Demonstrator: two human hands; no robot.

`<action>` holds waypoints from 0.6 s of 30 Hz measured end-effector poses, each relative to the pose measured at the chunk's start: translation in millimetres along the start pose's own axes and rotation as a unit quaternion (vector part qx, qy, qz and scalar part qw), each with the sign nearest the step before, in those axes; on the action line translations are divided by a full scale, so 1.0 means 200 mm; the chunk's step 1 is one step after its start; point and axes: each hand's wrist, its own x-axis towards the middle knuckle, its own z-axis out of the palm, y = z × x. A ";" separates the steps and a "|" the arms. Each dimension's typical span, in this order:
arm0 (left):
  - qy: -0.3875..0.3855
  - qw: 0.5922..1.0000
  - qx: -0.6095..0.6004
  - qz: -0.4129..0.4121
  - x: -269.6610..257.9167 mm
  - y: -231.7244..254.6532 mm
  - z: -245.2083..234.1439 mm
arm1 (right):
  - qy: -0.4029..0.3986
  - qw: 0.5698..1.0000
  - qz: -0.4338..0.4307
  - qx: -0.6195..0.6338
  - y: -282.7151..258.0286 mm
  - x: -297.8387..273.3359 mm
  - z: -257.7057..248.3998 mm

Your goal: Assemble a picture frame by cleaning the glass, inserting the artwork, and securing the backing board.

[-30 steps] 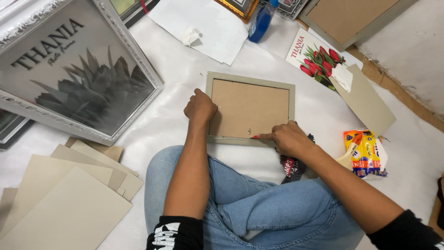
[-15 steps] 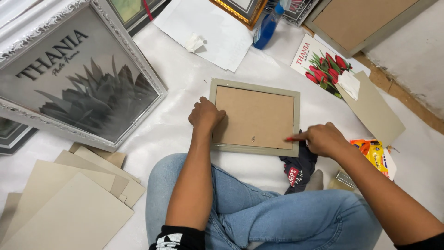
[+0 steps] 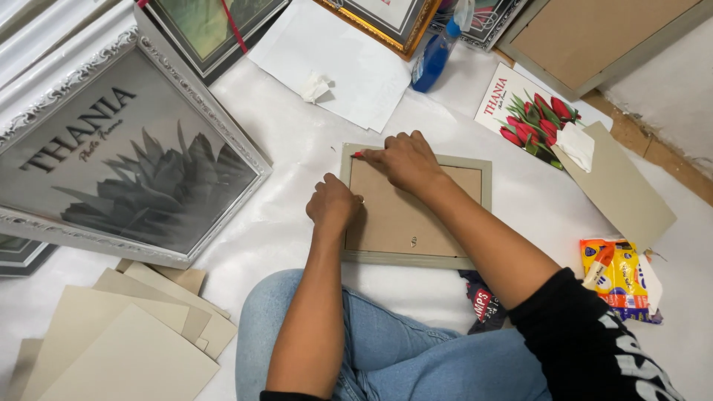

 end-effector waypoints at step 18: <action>0.004 1.000 0.013 0.000 -0.01 0.01 0.00 | -0.140 0.971 0.117 -0.156 0.71 -0.62 -0.07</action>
